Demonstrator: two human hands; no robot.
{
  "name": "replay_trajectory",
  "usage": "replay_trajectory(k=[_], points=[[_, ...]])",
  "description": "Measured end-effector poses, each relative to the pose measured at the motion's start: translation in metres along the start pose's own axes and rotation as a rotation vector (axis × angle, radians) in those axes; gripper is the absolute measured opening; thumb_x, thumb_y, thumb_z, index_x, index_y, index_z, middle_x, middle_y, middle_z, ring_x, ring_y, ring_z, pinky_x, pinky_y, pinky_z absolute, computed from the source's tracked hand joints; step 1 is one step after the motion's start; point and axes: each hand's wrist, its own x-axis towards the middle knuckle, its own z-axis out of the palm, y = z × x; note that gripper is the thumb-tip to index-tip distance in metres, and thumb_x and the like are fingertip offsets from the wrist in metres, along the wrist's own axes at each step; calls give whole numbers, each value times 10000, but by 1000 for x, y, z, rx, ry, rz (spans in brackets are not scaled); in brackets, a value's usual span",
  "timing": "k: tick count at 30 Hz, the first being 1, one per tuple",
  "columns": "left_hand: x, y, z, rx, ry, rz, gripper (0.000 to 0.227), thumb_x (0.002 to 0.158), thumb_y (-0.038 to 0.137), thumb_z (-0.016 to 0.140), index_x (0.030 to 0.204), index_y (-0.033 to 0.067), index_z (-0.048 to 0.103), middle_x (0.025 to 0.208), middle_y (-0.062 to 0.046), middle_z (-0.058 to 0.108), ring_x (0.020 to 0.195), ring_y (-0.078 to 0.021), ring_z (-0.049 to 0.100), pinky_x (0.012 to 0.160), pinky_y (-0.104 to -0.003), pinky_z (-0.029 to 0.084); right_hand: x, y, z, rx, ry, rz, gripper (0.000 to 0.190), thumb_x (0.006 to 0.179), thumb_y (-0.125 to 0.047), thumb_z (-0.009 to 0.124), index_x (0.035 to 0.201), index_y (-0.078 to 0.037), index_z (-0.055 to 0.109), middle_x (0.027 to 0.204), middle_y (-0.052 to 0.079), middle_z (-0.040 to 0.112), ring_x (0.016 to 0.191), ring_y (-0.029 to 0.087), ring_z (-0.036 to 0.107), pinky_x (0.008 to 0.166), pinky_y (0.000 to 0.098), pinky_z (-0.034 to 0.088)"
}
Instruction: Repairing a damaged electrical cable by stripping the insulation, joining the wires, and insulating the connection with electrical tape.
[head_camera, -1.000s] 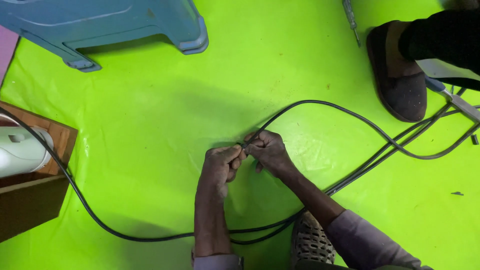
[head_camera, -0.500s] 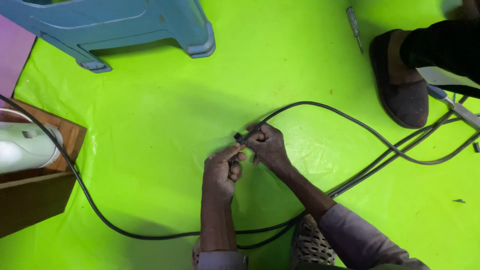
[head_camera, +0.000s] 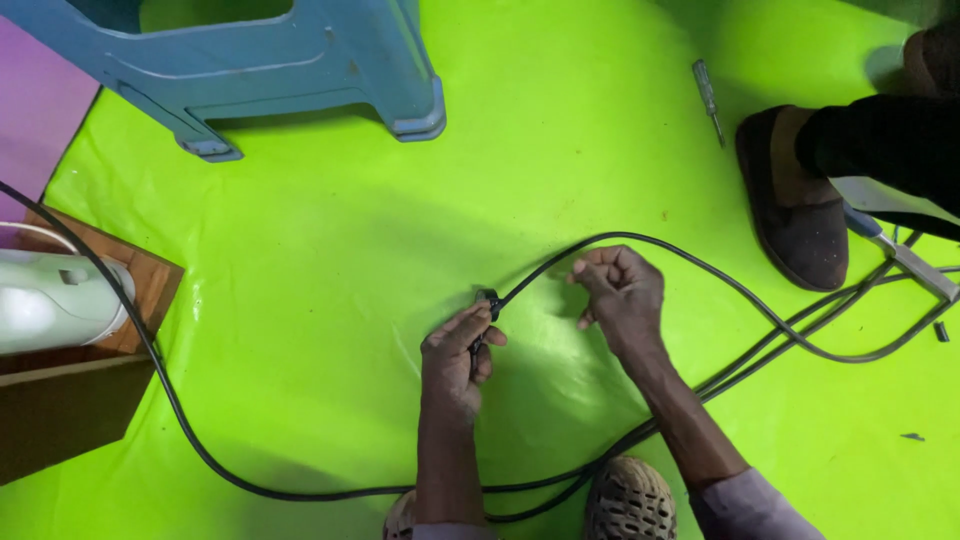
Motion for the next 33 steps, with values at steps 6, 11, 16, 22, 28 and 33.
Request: replay_trajectory(k=[6,11,16,22,28,33], points=[[-5,4,6,39,-69,16,424,877,179,733,1249,-20,699,698,-218,723,348,-134,524,355,-235,316,56,-43,64,-941,-763,-239,597,963,-517,597,809,34,770,706,295,673,674,461,693,767,586,543],[-2,-7,6,62,-60,34,385,895,167,725,1239,-4,708,684,-220,721,332,-145,507,348,-242,302,84,-2,105,-1137,-929,-118,312,719,-486,820,693,-176,805,618,79,684,559,277,646,643,435,556],[3,-14,-2,88,-33,39,392,903,185,725,1240,-12,697,688,-212,726,337,-148,520,345,-257,310,58,-61,108,-1150,-823,-185,415,661,-361,844,1015,-147,813,870,84,781,901,304,756,872,437,582],[5,-3,11,162,-34,90,267,955,177,675,1140,-5,737,615,-171,666,337,-146,450,360,-266,318,30,-106,77,-940,-736,-136,465,693,-278,778,1125,-107,758,807,56,765,878,279,765,838,416,581],[-6,6,30,604,57,364,239,984,191,606,990,32,784,625,-107,630,454,-132,468,475,-281,362,-5,-87,41,-709,-555,-72,411,735,-215,770,1125,-86,750,707,72,735,682,209,721,717,367,562],[2,-5,31,849,176,465,278,1016,172,530,971,16,756,755,-172,679,666,-288,648,667,-399,511,-39,-23,15,-375,-347,-308,241,767,-26,807,991,-7,720,647,130,713,549,197,698,491,322,578]])
